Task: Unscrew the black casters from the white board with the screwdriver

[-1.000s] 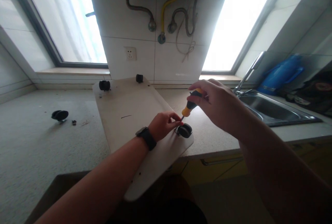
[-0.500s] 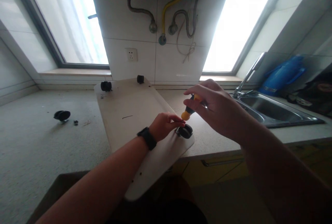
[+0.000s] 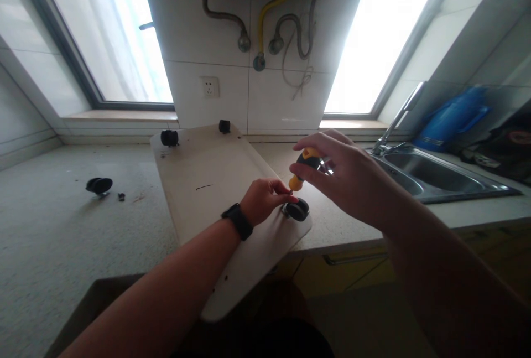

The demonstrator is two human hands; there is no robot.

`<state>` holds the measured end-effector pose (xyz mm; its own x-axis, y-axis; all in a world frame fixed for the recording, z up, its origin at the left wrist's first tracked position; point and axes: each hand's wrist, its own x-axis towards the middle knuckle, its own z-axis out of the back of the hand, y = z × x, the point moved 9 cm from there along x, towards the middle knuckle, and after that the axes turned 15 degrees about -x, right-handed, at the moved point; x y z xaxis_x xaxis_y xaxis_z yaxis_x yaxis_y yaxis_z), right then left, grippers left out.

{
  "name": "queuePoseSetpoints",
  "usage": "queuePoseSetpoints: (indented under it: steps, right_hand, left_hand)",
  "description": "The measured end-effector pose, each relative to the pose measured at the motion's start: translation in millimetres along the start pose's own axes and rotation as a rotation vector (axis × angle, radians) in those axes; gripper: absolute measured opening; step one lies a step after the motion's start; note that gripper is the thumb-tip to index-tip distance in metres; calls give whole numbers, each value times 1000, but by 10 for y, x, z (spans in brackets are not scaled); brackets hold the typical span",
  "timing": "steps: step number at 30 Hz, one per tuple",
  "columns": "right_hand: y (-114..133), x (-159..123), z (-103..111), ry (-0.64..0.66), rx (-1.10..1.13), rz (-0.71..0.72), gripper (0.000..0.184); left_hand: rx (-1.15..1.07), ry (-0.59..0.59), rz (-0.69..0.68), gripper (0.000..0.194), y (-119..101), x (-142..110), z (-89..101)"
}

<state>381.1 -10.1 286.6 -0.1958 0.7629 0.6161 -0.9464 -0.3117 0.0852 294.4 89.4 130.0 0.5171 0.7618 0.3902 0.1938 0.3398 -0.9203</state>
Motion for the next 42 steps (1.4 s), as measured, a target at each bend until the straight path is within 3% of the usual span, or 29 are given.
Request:
queuePoseSetpoints:
  steps: [3, 10, 15, 23, 27, 33, 39, 42]
  right_hand:
    - [-57, 10, 29, -71, -56, -11, 29]
    - [-383, -50, -47, 44, 166, -90, 45]
    - [-263, -145, -77, 113, 309, -35, 38]
    - [-166, -191, 120, -83, -11, -26, 35]
    - [-253, -223, 122, -86, 81, -120, 41]
    - [-49, -232, 18, 57, 165, 26, 43]
    - [-8, -189, -13, -36, 98, 24, 32]
    - [-68, -161, 4, -63, 97, -19, 37]
  left_hand:
    - [61, -6, -1, 27, -26, 0, -14]
    - [181, 71, -87, 18, -162, -37, -74]
    - [41, 156, -73, 20, -110, -45, -137]
    - [96, 88, -35, 11, -160, -72, -135]
    - [102, 30, -9, 12, -149, -74, -92]
    - [79, -13, -1, 24, -76, -73, -35]
    - [70, -19, -3, 26, -26, -57, -27]
    - [115, -32, -5, 29, -42, -53, -16]
